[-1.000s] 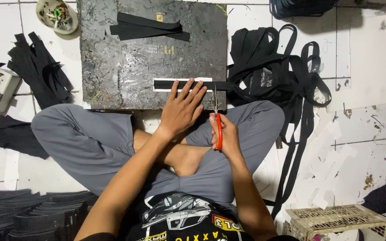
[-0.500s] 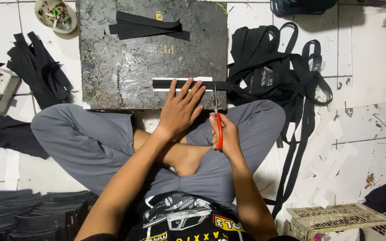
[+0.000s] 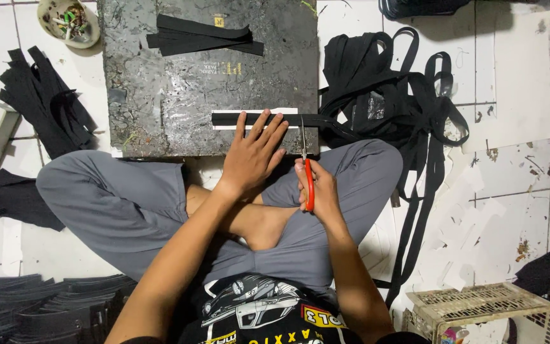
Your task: Sorting and cutting black fabric strips using scissors while sitting on the floor.
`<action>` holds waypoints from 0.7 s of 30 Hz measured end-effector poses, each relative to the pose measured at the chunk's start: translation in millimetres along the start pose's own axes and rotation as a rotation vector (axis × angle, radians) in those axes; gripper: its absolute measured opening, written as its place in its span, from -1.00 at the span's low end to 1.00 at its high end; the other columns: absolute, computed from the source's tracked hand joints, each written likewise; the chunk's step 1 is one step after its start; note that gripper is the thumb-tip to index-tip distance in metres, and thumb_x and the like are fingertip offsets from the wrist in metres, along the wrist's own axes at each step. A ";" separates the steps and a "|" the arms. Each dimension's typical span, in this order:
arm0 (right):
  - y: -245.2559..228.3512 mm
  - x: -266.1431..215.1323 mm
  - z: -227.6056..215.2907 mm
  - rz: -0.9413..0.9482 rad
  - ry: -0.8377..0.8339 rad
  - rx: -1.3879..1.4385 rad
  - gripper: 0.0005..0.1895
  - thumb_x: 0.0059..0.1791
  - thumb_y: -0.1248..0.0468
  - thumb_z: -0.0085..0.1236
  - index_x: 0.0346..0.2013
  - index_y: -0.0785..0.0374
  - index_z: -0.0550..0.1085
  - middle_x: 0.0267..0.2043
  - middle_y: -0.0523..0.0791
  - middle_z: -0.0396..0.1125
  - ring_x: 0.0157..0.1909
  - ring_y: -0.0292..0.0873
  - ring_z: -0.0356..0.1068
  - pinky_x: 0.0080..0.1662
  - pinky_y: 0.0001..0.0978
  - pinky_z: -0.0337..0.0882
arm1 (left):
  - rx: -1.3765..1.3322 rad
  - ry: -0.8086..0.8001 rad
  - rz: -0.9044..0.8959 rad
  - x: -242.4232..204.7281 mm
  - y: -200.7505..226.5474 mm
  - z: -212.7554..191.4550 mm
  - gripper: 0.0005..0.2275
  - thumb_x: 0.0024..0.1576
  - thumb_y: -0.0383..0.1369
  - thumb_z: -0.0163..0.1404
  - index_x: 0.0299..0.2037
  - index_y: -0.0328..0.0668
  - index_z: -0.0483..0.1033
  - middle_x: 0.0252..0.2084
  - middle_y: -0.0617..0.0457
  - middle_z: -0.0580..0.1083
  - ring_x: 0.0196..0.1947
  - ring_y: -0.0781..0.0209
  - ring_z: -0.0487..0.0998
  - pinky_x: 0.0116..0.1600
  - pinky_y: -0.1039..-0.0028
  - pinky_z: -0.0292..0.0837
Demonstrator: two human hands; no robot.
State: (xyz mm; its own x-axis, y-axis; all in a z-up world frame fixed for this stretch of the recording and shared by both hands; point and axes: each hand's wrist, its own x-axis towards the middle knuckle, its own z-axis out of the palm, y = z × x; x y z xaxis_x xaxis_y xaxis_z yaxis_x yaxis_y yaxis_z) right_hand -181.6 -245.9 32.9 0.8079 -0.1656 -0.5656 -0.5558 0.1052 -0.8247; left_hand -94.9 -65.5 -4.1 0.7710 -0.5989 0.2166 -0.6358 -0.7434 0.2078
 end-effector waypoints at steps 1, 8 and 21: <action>0.2 0.1 0.6 0.001 0.000 0.000 -0.55 0.08 0.12 0.15 0.07 0.48 0.46 -0.57 0.03 0.28 -0.75 -0.17 0.33 -0.74 -0.45 0.47 | 0.000 0.000 0.000 -0.3 0.1 0.2 -0.52 0.38 -0.06 -0.26 0.48 0.04 0.20 0.52 0.09 0.19 0.56 0.07 0.00 0.54 -0.16 -0.31; -0.2 0.9 3.9 0.008 0.012 -0.054 -0.58 0.07 0.11 0.16 0.02 0.45 0.49 -0.60 0.04 0.29 -0.78 -0.14 0.33 -0.75 -0.44 0.46 | 0.014 0.019 0.007 0.3 0.3 1.3 -0.52 0.38 -0.06 -0.25 0.47 0.03 0.22 0.51 0.09 0.20 0.55 0.06 0.02 0.53 -0.17 -0.27; -18.1 -5.9 31.0 -0.102 -0.023 -0.076 -0.66 0.06 0.20 0.15 0.06 0.34 0.51 -0.61 0.04 0.30 -0.78 -0.17 0.31 -0.78 -0.50 0.43 | -0.439 0.123 -0.261 20.3 -28.1 -48.7 -0.54 0.39 -0.21 -0.22 0.47 -0.14 0.16 0.46 -0.12 0.24 0.51 -0.07 0.10 0.50 -0.05 -0.16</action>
State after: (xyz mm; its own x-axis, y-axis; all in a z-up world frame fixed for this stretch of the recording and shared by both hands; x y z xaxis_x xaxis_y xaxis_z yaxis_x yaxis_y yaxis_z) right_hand -170.3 -216.4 51.0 0.8646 -0.1490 -0.4798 -0.4833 0.0139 -0.8753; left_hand -63.1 -42.2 40.9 0.9126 -0.3514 0.2092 -0.3989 -0.6522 0.6446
